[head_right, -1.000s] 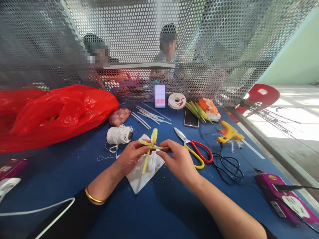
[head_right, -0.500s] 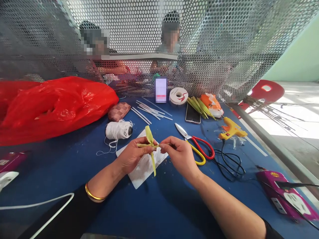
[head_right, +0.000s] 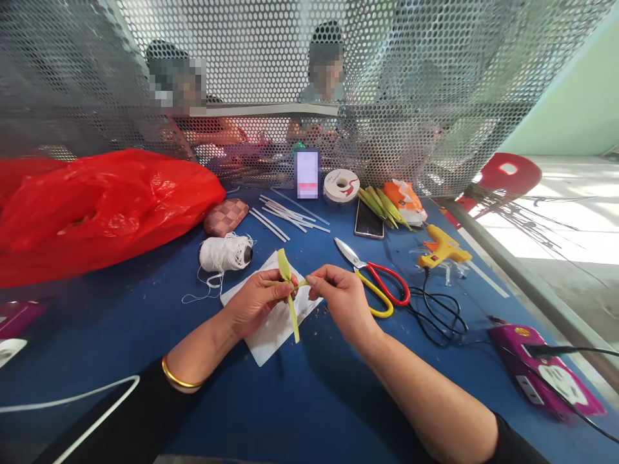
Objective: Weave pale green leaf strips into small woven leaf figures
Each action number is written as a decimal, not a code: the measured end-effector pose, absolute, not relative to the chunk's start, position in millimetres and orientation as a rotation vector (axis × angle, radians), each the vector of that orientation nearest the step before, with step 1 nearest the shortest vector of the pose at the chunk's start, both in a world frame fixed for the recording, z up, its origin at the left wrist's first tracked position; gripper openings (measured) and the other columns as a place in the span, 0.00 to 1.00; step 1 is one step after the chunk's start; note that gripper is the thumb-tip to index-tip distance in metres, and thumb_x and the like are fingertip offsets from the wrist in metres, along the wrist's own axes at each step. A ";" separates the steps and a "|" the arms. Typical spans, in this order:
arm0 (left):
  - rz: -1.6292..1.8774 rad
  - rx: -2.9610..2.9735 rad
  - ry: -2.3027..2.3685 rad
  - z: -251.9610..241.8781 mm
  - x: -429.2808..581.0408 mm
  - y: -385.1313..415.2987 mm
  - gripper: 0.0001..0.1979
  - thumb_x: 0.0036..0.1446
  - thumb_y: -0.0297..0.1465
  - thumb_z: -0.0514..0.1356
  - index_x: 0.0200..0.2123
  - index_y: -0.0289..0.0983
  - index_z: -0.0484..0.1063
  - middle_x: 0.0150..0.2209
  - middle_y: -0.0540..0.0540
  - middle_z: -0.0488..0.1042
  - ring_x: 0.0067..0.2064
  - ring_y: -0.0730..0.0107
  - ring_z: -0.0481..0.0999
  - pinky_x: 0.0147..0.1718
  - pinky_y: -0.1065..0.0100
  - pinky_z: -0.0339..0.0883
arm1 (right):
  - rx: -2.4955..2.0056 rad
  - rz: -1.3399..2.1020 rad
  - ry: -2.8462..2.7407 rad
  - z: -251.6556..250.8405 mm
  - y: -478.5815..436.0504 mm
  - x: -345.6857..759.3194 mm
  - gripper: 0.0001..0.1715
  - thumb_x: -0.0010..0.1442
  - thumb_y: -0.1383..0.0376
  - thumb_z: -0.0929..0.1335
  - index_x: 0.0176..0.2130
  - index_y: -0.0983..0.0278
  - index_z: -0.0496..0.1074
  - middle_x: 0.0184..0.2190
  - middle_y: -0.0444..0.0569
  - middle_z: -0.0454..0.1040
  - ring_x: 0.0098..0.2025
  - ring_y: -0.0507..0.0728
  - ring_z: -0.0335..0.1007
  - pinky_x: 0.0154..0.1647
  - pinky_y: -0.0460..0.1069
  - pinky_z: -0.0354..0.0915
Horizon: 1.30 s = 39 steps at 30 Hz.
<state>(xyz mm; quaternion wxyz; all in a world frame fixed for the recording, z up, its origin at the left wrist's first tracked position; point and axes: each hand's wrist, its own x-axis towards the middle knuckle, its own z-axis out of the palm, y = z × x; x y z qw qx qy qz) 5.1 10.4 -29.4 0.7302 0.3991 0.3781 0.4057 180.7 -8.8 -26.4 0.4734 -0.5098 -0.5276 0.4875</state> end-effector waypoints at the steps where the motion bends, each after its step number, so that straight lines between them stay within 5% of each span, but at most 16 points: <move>1: 0.891 0.866 0.819 -29.2 4.4 11.1 0.15 0.41 0.37 0.74 0.30 0.34 0.80 0.27 0.47 0.75 0.32 0.71 0.71 0.36 0.67 0.62 | -1.259 1.165 -1.322 -26.5 -8.4 180.8 0.15 0.57 0.56 0.70 0.26 0.63 0.73 0.22 0.44 0.73 0.27 0.53 0.66 0.34 0.50 0.63; 9: 0.895 0.855 0.780 -32.8 5.7 12.7 0.14 0.48 0.38 0.71 0.35 0.34 0.81 0.32 0.45 0.78 0.35 0.70 0.74 0.40 0.67 0.64 | -1.131 0.393 -1.713 -28.2 -9.2 181.6 0.09 0.61 0.65 0.69 0.43 0.58 0.76 0.43 0.51 0.77 0.48 0.61 0.72 0.50 0.58 0.66; 16: 0.883 0.912 0.789 -31.9 7.4 8.4 0.17 0.44 0.37 0.73 0.37 0.36 0.81 0.34 0.46 0.78 0.37 0.69 0.73 0.41 0.67 0.64 | -0.951 -0.149 -2.011 -27.6 -13.7 181.1 0.09 0.62 0.69 0.68 0.44 0.62 0.74 0.34 0.50 0.78 0.37 0.59 0.73 0.40 0.55 0.64; 26: 0.989 0.903 0.821 -34.1 11.8 4.6 0.14 0.42 0.38 0.74 0.27 0.34 0.81 0.33 0.46 0.77 0.32 0.73 0.68 0.38 0.67 0.61 | -0.636 -0.289 -2.219 -26.9 -29.2 180.1 0.10 0.64 0.73 0.65 0.38 0.63 0.75 0.28 0.49 0.79 0.33 0.56 0.75 0.42 0.53 0.66; 29: 0.959 0.879 0.840 -33.5 10.7 5.4 0.16 0.43 0.39 0.74 0.32 0.34 0.82 0.28 0.48 0.74 0.31 0.74 0.67 0.37 0.69 0.60 | -0.589 -0.201 -2.224 -28.0 -30.8 181.2 0.11 0.65 0.73 0.64 0.41 0.62 0.75 0.29 0.48 0.79 0.34 0.55 0.75 0.44 0.53 0.66; 31: 0.923 0.880 0.833 -30.7 8.9 6.8 0.18 0.44 0.42 0.72 0.33 0.33 0.82 0.27 0.48 0.74 0.30 0.75 0.67 0.35 0.70 0.59 | -0.639 0.001 -2.107 -27.0 -28.1 183.8 0.11 0.68 0.63 0.63 0.45 0.62 0.74 0.29 0.48 0.77 0.32 0.56 0.73 0.42 0.54 0.66; 34: 0.847 0.898 0.800 -25.7 7.2 7.6 0.21 0.47 0.45 0.70 0.34 0.32 0.82 0.26 0.47 0.74 0.29 0.74 0.67 0.33 0.70 0.58 | -0.938 0.432 -1.649 -22.9 -18.2 188.1 0.31 0.69 0.46 0.56 0.48 0.64 0.74 0.30 0.49 0.73 0.32 0.57 0.70 0.38 0.54 0.65; 39: 0.733 0.915 0.762 -27.5 9.4 3.8 0.20 0.49 0.45 0.69 0.32 0.32 0.82 0.27 0.45 0.75 0.30 0.71 0.68 0.34 0.69 0.59 | -1.201 1.421 -1.222 -18.9 -4.2 183.5 0.24 0.53 0.47 0.72 0.32 0.65 0.78 0.26 0.47 0.73 0.30 0.55 0.66 0.34 0.50 0.62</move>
